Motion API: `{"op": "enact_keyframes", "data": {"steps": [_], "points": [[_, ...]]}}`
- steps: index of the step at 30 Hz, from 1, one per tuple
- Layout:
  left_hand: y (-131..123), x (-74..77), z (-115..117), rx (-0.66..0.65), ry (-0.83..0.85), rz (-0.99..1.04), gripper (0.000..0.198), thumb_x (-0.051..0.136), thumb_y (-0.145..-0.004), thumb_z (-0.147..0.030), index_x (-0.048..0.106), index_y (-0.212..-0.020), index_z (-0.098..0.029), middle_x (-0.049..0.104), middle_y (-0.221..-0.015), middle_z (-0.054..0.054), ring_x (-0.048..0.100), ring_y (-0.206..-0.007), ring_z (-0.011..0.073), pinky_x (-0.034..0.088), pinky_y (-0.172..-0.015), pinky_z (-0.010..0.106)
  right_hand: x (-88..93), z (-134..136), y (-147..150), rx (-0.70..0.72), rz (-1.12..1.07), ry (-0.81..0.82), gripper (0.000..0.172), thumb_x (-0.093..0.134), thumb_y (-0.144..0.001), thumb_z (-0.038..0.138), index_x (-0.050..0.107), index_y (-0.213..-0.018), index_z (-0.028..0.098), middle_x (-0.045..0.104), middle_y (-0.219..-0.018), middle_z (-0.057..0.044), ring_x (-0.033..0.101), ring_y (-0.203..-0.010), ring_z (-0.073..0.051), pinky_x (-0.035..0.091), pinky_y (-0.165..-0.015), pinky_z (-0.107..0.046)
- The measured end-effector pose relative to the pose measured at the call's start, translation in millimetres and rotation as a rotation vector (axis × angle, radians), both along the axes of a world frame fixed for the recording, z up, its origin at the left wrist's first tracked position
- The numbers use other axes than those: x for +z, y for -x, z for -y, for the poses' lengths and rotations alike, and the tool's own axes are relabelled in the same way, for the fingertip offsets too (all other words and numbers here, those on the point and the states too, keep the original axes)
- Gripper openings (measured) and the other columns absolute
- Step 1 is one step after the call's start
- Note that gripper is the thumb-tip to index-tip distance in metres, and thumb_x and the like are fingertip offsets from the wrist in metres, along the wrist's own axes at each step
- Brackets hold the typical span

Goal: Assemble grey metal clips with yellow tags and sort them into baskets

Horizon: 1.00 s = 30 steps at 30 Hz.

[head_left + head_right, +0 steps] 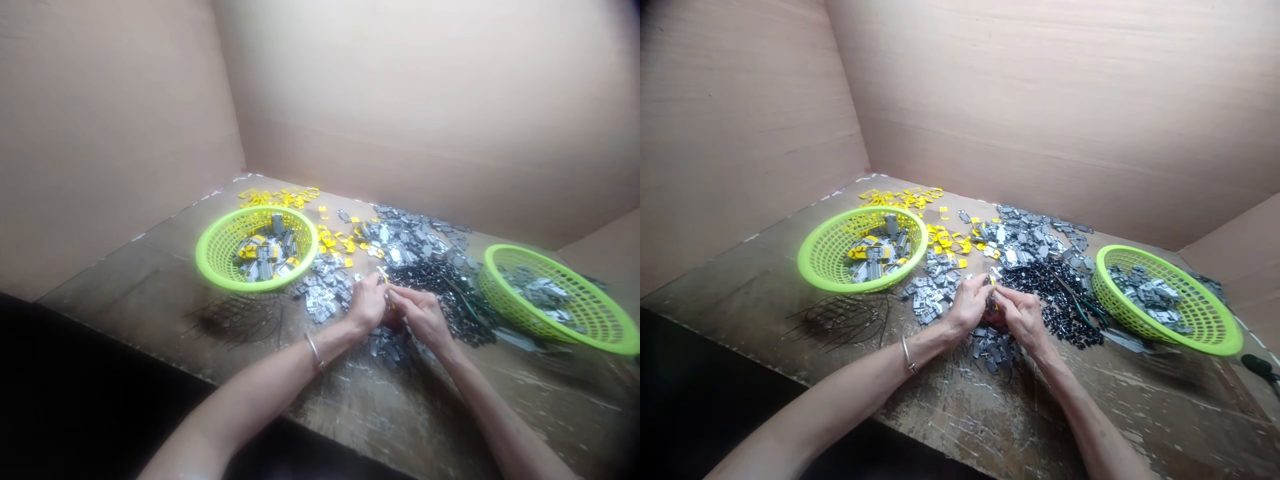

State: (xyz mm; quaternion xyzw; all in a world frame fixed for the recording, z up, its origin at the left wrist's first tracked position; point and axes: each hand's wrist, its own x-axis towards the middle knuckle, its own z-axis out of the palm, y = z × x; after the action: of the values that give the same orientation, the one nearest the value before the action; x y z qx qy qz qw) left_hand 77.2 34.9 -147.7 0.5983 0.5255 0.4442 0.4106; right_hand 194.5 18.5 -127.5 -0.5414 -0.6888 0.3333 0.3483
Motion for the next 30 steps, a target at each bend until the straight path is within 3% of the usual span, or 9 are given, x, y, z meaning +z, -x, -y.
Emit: {"op": "enact_keyframes", "data": {"steps": [9,16,23,30], "points": [[-0.6,-3.6,-0.8,-0.045,-0.017,0.026,0.017,0.036,-0.072,-0.023,0.045,-0.061,-0.013,0.047,-0.059,-0.001,0.04,-0.057,0.0082,0.029,-0.05,0.019,3.3,-1.4,-0.8,0.023,0.082,-0.045,0.027,0.041,-0.073,0.029,0.064,-0.077,0.015,0.06,-0.058,-0.001,0.054,-0.061,-0.015,0.041,-0.054,-0.021],[-0.1,1.0,-0.6,-0.059,0.026,0.064,0.016,0.038,-0.071,-0.022,0.047,-0.06,-0.013,0.047,-0.053,-0.002,0.041,-0.052,0.0075,0.032,-0.048,0.018,8.6,-0.3,-3.7,0.053,-0.053,0.145,0.033,0.04,-0.074,0.034,0.061,-0.09,0.013,0.057,-0.052,0.0,0.049,-0.043,-0.011,0.04,-0.041,-0.021],[-0.6,-1.0,-1.4,-0.059,0.12,0.183,0.018,0.041,-0.07,-0.026,0.051,-0.063,-0.013,0.048,-0.053,-0.001,0.043,-0.051,0.0081,0.034,-0.047,0.019,7.8,1.7,-0.1,0.028,0.027,0.048,0.031,0.04,-0.074,0.033,0.063,-0.082,0.013,0.056,-0.05,-0.001,0.049,-0.044,-0.011,0.04,-0.043,-0.02],[-1.4,0.1,1.6,-0.038,0.175,0.328,0.017,0.044,-0.068,-0.028,0.051,-0.064,-0.013,0.049,-0.054,-0.001,0.043,-0.051,0.0083,0.034,-0.045,0.019,4.7,0.3,-0.1,0.024,0.041,0.06,0.034,0.039,-0.074,0.036,0.062,-0.082,0.013,0.057,-0.051,-0.001,0.048,-0.043,-0.011,0.038,-0.04,-0.02]]}}
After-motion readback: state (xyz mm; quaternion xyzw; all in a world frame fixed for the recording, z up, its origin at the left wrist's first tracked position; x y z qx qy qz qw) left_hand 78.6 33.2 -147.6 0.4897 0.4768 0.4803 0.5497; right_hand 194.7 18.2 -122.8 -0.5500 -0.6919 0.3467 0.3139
